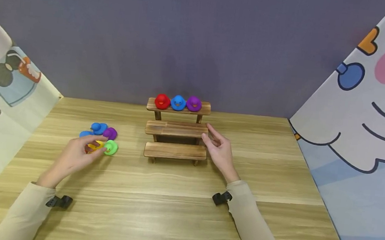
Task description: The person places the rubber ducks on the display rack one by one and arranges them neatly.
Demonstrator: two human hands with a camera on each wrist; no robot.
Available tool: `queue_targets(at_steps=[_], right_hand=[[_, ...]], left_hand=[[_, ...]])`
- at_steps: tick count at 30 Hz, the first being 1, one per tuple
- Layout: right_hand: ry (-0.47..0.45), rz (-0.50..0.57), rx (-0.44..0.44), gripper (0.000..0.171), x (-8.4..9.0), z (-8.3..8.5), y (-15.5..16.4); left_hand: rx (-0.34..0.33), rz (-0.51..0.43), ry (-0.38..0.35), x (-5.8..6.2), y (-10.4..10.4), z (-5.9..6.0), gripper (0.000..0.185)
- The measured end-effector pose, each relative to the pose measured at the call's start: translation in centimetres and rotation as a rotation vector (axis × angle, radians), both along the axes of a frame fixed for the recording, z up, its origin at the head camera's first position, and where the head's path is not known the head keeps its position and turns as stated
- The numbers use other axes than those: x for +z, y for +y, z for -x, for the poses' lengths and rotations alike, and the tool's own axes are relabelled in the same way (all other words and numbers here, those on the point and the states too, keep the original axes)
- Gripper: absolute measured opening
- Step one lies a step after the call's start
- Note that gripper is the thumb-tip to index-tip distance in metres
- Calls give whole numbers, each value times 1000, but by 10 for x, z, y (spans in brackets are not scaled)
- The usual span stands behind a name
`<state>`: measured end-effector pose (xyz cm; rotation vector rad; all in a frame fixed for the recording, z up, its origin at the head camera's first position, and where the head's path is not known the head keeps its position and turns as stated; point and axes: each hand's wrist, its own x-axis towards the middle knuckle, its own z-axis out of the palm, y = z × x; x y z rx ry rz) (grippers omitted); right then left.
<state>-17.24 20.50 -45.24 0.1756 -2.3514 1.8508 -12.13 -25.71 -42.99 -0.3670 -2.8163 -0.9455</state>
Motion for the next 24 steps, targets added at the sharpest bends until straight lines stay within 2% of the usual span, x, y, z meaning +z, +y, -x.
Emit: queue_targets(at_steps=[5, 13, 18, 24], right_hand=[[-1, 14, -3, 50, 0, 0, 1], [8, 8, -10, 48, -2, 0, 0], [3, 3, -6, 48, -1, 1, 1], [-4, -2, -8, 49, 0, 0, 1]], left_hand=[[-19, 6, -9, -1, 1, 0, 33], [-7, 19, 10, -2, 4, -3, 32], [3, 64, 0, -3, 6, -3, 33], [-17, 121, 34, -9, 8, -1, 34]])
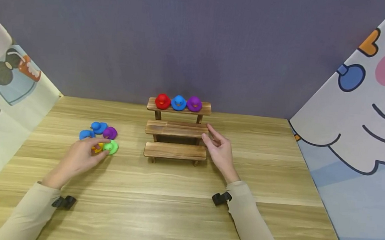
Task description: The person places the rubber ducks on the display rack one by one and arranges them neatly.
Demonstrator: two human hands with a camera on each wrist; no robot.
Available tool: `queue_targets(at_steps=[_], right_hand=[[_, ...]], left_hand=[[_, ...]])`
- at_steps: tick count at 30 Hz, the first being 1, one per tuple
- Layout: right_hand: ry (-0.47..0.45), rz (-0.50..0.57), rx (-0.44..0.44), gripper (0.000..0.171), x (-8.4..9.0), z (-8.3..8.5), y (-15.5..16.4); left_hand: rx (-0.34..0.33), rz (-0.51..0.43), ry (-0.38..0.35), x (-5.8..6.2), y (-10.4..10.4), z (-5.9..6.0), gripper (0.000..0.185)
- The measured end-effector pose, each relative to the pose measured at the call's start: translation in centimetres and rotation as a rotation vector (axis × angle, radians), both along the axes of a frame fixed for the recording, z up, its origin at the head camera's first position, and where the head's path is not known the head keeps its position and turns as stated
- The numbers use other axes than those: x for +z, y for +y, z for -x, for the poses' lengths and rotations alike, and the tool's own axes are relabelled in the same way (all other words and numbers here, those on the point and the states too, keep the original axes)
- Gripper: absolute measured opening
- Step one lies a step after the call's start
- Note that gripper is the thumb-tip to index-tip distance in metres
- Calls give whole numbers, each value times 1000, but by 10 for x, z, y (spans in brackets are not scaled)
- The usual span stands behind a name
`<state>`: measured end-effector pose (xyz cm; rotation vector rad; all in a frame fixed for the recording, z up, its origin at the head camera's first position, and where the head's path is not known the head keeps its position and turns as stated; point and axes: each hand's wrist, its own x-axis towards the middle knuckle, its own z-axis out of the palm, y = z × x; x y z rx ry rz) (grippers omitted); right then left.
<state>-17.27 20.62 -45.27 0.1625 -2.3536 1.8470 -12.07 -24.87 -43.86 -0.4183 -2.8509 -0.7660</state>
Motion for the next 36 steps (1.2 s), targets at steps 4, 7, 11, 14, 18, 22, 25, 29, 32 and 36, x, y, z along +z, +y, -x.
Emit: queue_targets(at_steps=[4, 7, 11, 14, 18, 22, 25, 29, 32, 36], right_hand=[[-6, -1, -2, 49, 1, -1, 0], [-11, 7, -3, 49, 2, -1, -1], [-14, 10, -5, 49, 2, -2, -1], [-13, 8, -7, 49, 2, -2, -1], [-8, 8, -5, 49, 2, -3, -2], [1, 11, -2, 49, 2, -2, -1], [2, 16, 2, 49, 1, -2, -2], [6, 10, 0, 48, 1, -2, -1], [13, -1, -3, 48, 0, -2, -1], [25, -8, -5, 48, 1, -2, -1]], left_hand=[[-2, 17, 25, -2, 1, 1, 33], [-2, 21, 27, -1, 1, 1, 35], [-2, 32, 16, -1, 1, 1, 38], [2, 37, 3, 0, 1, 1, 39], [7, 35, -4, 0, 1, 1, 39], [8, 25, -15, 1, 1, 0, 39], [7, 17, -30, 1, 0, -1, 40], [1, 10, -33, 2, -1, -1, 40], [-3, 1, -25, 3, -1, -1, 39], [-8, -9, -28, 5, -1, -1, 38]])
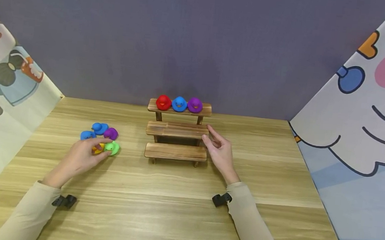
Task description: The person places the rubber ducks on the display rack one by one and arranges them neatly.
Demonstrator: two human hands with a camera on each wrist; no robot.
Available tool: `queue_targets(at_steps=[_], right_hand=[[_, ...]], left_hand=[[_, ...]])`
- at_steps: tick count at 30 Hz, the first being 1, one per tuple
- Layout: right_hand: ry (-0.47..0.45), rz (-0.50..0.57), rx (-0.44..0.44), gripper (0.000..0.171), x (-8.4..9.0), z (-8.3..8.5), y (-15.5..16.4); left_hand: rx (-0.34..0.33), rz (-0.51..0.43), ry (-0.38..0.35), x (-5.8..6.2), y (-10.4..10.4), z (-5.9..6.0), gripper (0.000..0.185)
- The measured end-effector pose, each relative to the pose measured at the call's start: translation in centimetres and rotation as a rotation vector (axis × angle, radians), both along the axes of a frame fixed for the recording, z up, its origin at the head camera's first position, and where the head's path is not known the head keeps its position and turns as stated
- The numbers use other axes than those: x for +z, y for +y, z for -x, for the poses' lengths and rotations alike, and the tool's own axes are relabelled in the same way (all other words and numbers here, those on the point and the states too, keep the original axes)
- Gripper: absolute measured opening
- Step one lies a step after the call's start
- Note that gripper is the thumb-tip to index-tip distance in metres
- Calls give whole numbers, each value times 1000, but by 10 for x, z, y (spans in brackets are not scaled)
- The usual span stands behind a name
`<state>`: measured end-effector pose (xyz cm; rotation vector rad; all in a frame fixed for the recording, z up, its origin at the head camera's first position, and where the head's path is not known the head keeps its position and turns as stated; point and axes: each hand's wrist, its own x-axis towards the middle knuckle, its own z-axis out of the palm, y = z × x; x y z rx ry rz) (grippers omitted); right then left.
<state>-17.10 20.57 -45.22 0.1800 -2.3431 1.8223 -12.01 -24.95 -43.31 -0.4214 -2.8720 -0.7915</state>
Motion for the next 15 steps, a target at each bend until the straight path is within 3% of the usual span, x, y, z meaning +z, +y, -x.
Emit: queue_targets(at_steps=[15], right_hand=[[-1, 7, -3, 49, 0, -1, 0]], left_hand=[[-4, 5, -12, 9, 8, 3, 41]])
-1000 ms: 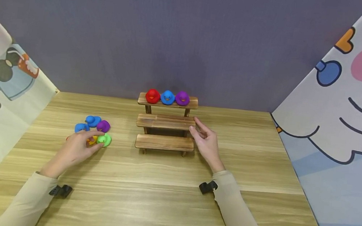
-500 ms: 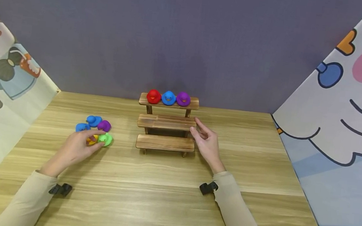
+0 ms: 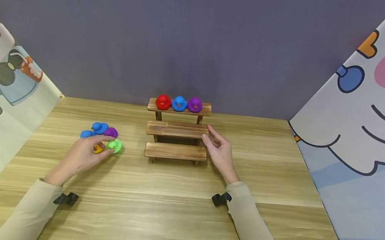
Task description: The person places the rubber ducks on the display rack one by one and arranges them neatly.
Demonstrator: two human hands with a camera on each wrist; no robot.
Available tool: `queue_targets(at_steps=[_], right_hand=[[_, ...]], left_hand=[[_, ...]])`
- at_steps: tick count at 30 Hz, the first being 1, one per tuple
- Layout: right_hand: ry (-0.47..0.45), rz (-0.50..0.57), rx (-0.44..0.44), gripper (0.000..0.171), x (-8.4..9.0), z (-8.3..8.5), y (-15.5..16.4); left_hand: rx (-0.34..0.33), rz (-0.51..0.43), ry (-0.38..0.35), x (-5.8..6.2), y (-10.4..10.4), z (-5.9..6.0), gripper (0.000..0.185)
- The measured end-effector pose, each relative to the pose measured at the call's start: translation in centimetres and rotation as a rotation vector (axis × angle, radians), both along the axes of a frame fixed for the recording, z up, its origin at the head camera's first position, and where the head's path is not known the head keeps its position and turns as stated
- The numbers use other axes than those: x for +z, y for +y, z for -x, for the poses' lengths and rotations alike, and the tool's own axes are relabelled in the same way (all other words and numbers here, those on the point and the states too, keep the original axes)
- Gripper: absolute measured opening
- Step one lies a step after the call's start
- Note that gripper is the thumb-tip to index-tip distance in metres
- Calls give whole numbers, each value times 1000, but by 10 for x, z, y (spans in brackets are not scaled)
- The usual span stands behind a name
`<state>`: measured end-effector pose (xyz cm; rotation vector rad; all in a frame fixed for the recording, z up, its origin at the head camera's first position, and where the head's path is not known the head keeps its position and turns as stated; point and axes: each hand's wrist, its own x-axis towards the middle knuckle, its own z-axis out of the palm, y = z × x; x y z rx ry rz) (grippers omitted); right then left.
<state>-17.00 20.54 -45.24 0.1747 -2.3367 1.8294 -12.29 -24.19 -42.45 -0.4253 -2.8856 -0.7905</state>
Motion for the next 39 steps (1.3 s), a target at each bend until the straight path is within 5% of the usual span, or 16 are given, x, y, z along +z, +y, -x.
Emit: queue_targets(at_steps=[26, 39], right_hand=[[-14, 14, 6, 49, 0, 0, -1], [-10, -6, 2, 49, -1, 1, 0]], left_hand=[[-9, -31, 16, 15, 15, -5, 39], [-26, -40, 60, 24, 33, 4, 42]])
